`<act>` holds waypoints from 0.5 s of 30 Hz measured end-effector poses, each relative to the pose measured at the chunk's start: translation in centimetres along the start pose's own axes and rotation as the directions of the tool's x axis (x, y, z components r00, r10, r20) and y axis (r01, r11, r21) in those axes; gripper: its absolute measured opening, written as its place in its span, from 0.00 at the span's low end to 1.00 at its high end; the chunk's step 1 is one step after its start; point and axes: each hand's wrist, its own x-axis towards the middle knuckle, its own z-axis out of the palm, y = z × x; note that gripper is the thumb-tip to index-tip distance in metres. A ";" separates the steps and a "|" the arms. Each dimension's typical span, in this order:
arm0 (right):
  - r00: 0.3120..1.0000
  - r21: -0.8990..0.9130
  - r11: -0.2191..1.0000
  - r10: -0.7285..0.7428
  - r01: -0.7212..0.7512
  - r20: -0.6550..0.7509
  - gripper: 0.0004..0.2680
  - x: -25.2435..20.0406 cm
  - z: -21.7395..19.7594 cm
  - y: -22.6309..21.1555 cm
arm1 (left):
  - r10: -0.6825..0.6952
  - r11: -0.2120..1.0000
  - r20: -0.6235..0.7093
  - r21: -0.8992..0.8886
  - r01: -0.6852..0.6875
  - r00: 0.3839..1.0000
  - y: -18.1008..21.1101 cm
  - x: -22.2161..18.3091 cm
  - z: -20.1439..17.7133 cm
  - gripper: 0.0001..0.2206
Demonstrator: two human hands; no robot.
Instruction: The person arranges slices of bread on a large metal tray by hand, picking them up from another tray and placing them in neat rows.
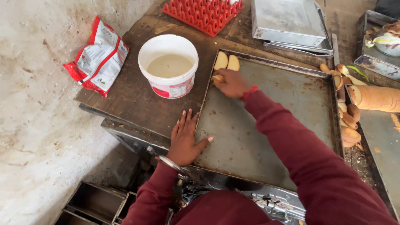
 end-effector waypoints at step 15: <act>0.546 0.677 0.677 0.697 -0.288 -0.465 0.15 0.4 2.5 17.3 | 0.000 1.000 0.026 -0.024 0.001 1.000 0.0 0.2 -0.1 0.42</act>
